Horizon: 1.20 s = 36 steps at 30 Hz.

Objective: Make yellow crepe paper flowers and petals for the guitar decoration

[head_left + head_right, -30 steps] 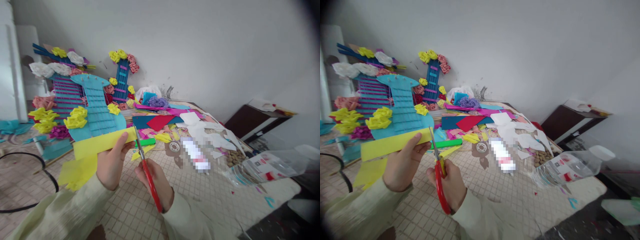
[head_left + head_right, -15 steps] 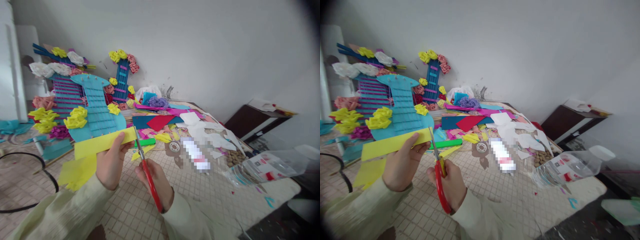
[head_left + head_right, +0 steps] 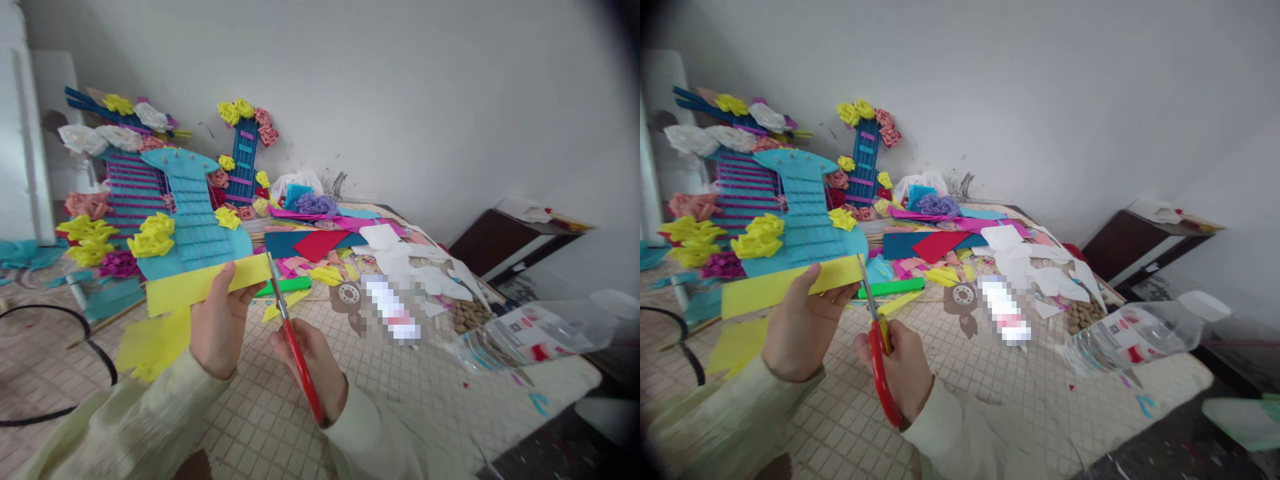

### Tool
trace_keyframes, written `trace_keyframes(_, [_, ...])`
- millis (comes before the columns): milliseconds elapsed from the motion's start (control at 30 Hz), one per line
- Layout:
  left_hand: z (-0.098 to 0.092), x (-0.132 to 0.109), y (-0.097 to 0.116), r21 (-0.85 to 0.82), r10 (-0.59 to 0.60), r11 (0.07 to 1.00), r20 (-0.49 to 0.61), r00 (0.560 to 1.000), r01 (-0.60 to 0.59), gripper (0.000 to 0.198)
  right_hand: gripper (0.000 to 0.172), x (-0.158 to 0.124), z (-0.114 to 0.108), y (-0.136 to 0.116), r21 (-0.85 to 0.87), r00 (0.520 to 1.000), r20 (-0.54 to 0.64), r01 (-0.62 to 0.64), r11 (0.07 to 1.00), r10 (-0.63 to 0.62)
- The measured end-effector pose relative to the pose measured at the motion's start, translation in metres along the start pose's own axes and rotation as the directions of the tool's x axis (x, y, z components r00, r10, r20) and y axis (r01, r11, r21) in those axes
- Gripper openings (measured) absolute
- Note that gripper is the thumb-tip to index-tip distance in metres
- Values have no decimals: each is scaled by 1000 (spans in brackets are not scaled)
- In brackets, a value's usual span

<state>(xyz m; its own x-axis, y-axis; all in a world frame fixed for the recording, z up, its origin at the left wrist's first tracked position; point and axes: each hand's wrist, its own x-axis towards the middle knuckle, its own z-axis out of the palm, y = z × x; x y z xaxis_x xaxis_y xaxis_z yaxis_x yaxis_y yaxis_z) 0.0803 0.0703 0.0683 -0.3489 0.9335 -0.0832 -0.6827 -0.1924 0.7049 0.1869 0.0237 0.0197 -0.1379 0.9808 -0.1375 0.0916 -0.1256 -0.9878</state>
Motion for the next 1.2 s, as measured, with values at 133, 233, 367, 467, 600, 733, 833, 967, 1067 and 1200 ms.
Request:
trace_keyframes(133, [0,-2,0,-14,13,1000,16,1000,-12,6,29,0,1,-1,-23,999,-17,27,999,-27])
trace_keyframes(233, [-1,-1,-1,-17,9,1000,37,999,-9,6,28,0,1,-2,-35,999,-19,25,999,-26])
trace_keyframes(367, [-2,-1,-2,-22,21,1000,56,998,-20,6,28,0,1,-3,-63,999,-30,32,998,-34])
trace_keyframes(467, [-2,-1,-2,-26,21,999,57,998,-19,6,28,0,1,-4,-73,998,-40,40,997,-43])
trace_keyframes(600, [-1,-2,-1,-31,17,999,49,999,-15,6,29,1,1,-2,-60,999,-30,39,997,-40])
trace_keyframes(733, [-1,-1,-1,-31,15,999,48,999,-14,8,29,2,1,2,-83,997,-36,59,995,-62])
trace_keyframes(833, [-2,-1,-1,-26,11,1000,53,999,-10,9,29,2,1,3,-99,996,-40,71,993,-75])
trace_keyframes(967, [-1,-2,-1,-22,9,1000,46,999,-8,10,31,2,0,2,-107,995,-44,79,991,-84])
trace_keyframes(1067, [-1,-2,-1,-22,8,1000,42,999,-7,10,33,1,0,1,-121,996,-47,70,990,-76])
trace_keyframes(1200, [-1,-2,0,-19,0,1000,50,999,1,11,33,0,1,2,-120,997,-39,59,991,-64])
